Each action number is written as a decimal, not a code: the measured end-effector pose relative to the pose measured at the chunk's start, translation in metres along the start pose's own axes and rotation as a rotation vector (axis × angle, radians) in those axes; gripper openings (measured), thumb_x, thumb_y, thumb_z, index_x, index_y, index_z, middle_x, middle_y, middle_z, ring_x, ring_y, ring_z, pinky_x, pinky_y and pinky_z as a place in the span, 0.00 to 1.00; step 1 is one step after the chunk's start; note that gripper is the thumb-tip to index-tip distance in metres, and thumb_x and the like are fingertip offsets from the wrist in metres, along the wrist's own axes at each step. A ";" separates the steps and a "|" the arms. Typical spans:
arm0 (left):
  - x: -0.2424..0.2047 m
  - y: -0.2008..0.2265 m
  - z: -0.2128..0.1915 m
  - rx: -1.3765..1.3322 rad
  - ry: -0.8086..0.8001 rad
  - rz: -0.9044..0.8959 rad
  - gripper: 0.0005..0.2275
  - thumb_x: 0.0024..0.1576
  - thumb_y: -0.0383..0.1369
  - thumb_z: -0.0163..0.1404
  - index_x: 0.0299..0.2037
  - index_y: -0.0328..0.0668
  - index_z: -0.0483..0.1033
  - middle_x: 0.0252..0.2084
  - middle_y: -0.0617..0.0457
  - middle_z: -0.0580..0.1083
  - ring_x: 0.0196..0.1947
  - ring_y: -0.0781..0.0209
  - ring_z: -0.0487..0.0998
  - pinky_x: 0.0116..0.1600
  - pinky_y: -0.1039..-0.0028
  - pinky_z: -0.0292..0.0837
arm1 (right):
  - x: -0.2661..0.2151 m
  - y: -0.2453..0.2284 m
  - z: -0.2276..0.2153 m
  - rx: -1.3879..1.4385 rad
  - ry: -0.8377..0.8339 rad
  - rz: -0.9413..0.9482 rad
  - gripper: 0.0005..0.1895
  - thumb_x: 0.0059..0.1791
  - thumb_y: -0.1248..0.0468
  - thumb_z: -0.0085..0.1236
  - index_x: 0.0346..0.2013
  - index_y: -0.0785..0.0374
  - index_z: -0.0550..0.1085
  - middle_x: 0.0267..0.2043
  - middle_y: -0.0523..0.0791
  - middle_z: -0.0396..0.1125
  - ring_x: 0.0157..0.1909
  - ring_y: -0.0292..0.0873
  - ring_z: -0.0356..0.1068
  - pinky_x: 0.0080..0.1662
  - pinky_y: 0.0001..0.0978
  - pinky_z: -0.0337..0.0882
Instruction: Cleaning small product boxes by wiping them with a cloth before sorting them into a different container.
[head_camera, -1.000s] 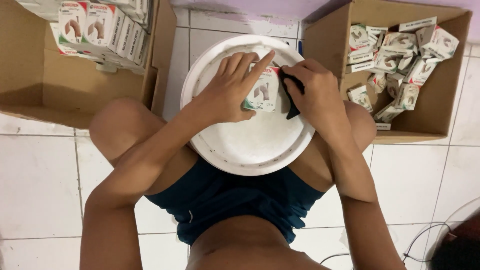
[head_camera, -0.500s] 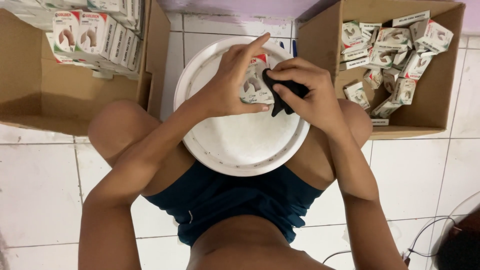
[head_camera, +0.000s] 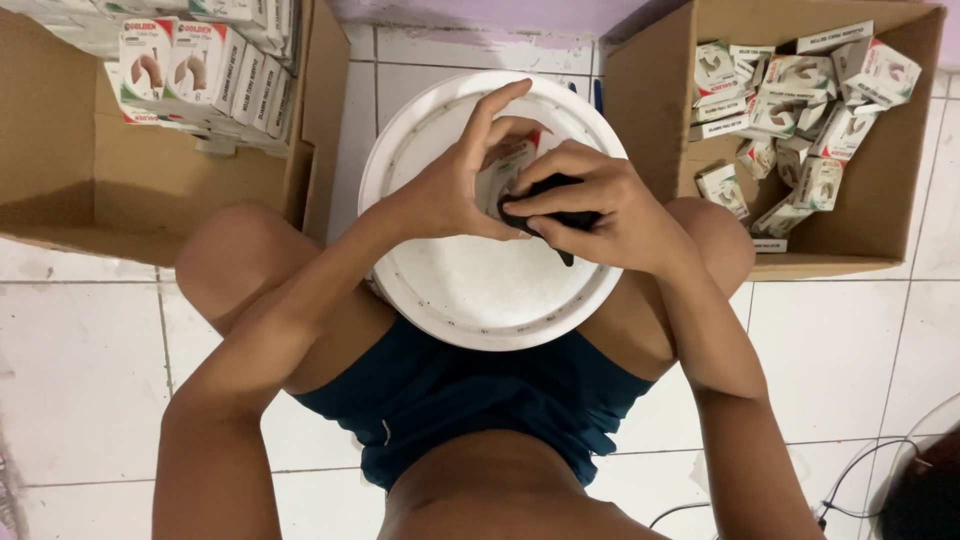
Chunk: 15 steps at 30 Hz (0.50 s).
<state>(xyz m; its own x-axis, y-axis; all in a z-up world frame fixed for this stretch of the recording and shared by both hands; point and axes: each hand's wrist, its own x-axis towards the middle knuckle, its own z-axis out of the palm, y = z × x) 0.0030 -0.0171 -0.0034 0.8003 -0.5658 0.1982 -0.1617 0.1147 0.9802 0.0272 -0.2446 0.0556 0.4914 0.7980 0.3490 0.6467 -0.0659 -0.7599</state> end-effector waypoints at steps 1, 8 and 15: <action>-0.001 0.001 0.001 0.003 -0.016 0.002 0.53 0.54 0.29 0.71 0.76 0.55 0.33 0.67 0.39 0.64 0.72 0.47 0.65 0.76 0.64 0.61 | -0.003 0.000 0.002 0.046 -0.035 0.017 0.10 0.56 0.68 0.56 0.50 0.68 0.78 0.51 0.53 0.69 0.53 0.52 0.71 0.59 0.44 0.75; 0.000 -0.002 -0.004 -0.027 0.023 -0.045 0.50 0.54 0.30 0.68 0.75 0.54 0.33 0.68 0.38 0.62 0.72 0.47 0.66 0.79 0.60 0.57 | -0.004 0.016 0.007 -0.336 0.256 0.161 0.12 0.58 0.75 0.55 0.56 0.76 0.76 0.53 0.56 0.66 0.55 0.56 0.68 0.57 0.45 0.70; -0.002 -0.006 -0.004 -0.028 -0.014 0.023 0.52 0.54 0.24 0.68 0.76 0.55 0.32 0.69 0.38 0.61 0.73 0.44 0.63 0.78 0.61 0.58 | -0.001 0.014 0.004 -0.102 0.066 0.022 0.10 0.57 0.70 0.55 0.51 0.73 0.78 0.51 0.55 0.69 0.51 0.53 0.70 0.55 0.43 0.73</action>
<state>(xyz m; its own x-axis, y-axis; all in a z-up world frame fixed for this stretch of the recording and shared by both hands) 0.0046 -0.0132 -0.0100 0.7882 -0.5745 0.2207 -0.1632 0.1507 0.9750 0.0335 -0.2440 0.0428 0.5413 0.7549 0.3704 0.6896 -0.1466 -0.7092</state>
